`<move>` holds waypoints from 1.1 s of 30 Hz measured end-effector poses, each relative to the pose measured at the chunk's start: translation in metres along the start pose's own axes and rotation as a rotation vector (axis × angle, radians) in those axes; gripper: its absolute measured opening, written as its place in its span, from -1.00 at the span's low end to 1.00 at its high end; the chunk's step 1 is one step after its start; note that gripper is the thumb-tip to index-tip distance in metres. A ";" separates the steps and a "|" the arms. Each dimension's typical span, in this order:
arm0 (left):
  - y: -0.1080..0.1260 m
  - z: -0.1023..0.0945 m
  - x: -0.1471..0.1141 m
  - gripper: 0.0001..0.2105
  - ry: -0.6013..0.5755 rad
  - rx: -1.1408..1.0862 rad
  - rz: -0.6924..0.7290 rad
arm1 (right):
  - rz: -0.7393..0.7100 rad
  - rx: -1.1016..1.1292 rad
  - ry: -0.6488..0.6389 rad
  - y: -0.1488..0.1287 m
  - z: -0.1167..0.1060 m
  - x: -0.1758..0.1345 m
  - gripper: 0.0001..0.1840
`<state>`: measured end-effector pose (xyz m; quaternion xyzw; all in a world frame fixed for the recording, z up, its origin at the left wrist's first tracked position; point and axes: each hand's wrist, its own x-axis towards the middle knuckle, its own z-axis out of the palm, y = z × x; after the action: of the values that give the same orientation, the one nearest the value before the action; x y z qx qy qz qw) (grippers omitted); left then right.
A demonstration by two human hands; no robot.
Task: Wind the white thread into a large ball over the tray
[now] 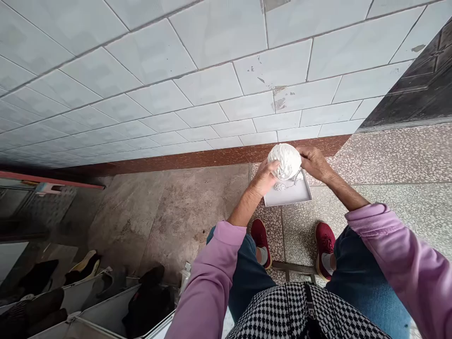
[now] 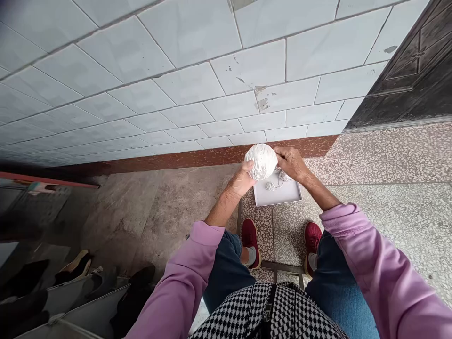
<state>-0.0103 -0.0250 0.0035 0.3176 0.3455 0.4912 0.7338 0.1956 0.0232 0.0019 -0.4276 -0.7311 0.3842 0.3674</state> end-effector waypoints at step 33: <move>0.000 -0.006 -0.004 -0.12 -0.231 0.257 -0.203 | 0.035 0.047 0.149 -0.010 -0.038 -0.010 -0.50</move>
<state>-0.0166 -0.0280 0.0007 0.4264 0.3492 0.3267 0.7678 0.2285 0.0205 0.0248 -0.4592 -0.6849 0.3747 0.4240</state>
